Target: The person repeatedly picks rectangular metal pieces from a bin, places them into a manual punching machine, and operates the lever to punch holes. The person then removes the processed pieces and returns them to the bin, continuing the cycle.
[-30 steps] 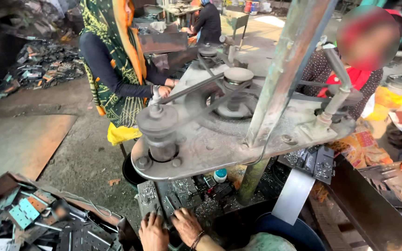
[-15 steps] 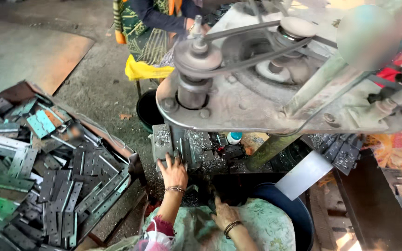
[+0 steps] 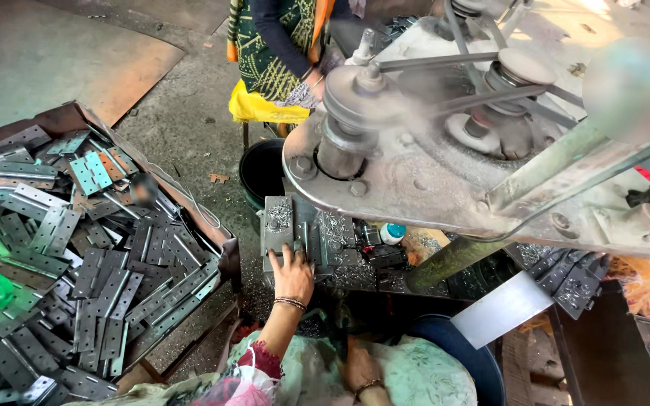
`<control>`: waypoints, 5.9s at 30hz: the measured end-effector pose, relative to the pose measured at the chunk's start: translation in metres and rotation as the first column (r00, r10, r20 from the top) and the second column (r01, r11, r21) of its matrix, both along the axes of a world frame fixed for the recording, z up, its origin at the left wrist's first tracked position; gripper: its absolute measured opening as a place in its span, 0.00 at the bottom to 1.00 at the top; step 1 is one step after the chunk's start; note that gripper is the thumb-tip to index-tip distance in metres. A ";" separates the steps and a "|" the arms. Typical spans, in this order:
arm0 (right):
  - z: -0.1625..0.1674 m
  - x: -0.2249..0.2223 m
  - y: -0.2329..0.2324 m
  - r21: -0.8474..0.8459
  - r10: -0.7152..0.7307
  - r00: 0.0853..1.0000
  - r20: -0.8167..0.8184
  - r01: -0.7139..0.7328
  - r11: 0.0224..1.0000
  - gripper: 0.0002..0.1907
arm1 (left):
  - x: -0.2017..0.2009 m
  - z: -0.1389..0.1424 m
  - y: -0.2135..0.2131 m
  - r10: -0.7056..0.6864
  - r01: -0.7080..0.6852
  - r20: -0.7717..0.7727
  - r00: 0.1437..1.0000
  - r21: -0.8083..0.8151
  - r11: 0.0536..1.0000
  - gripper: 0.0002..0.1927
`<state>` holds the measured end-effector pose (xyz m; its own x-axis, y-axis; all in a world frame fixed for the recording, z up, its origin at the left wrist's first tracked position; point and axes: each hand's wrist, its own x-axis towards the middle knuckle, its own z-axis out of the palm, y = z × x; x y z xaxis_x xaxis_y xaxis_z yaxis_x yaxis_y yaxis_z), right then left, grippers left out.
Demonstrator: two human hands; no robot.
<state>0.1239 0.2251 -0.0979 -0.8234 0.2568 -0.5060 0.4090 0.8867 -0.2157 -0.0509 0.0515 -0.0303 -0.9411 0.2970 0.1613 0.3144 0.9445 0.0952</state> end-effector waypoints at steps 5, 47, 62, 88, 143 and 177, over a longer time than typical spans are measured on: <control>-0.033 0.004 0.003 -0.017 0.017 0.999 -0.038 -0.017 1.000 0.36 | 0.004 -0.004 -0.006 0.010 -0.006 -0.073 0.997 0.048 0.999 0.21; 0.007 0.001 -0.006 -0.022 0.004 0.998 -0.060 -0.006 1.000 0.32 | -0.023 0.019 -0.016 -0.034 0.043 0.114 0.993 -0.074 0.996 0.18; -0.032 0.006 -0.004 0.051 0.020 1.000 0.000 -0.020 0.999 0.37 | -0.056 0.019 -0.004 -0.026 0.045 0.160 0.987 -0.114 0.992 0.20; 0.082 -0.042 0.034 0.226 0.220 0.973 0.076 -0.231 0.946 0.40 | 0.013 -0.094 -0.235 0.888 -0.832 0.272 0.372 0.522 0.189 0.31; 0.101 -0.035 -0.012 0.100 0.188 0.980 0.058 -0.193 0.976 0.31 | 0.023 -0.004 0.021 -0.197 0.200 0.052 0.979 -0.081 0.976 0.28; 0.028 -0.020 0.016 0.074 0.133 0.987 0.087 -0.139 0.988 0.32 | -0.016 0.016 -0.002 0.009 -0.007 0.056 0.998 -0.032 0.999 0.17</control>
<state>0.1042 0.2410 -0.0695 -0.8103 0.1871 -0.5554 0.2967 0.9482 -0.1135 -0.0666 0.0498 -0.0139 -0.9507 0.2938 0.0991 0.3020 0.9498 0.0819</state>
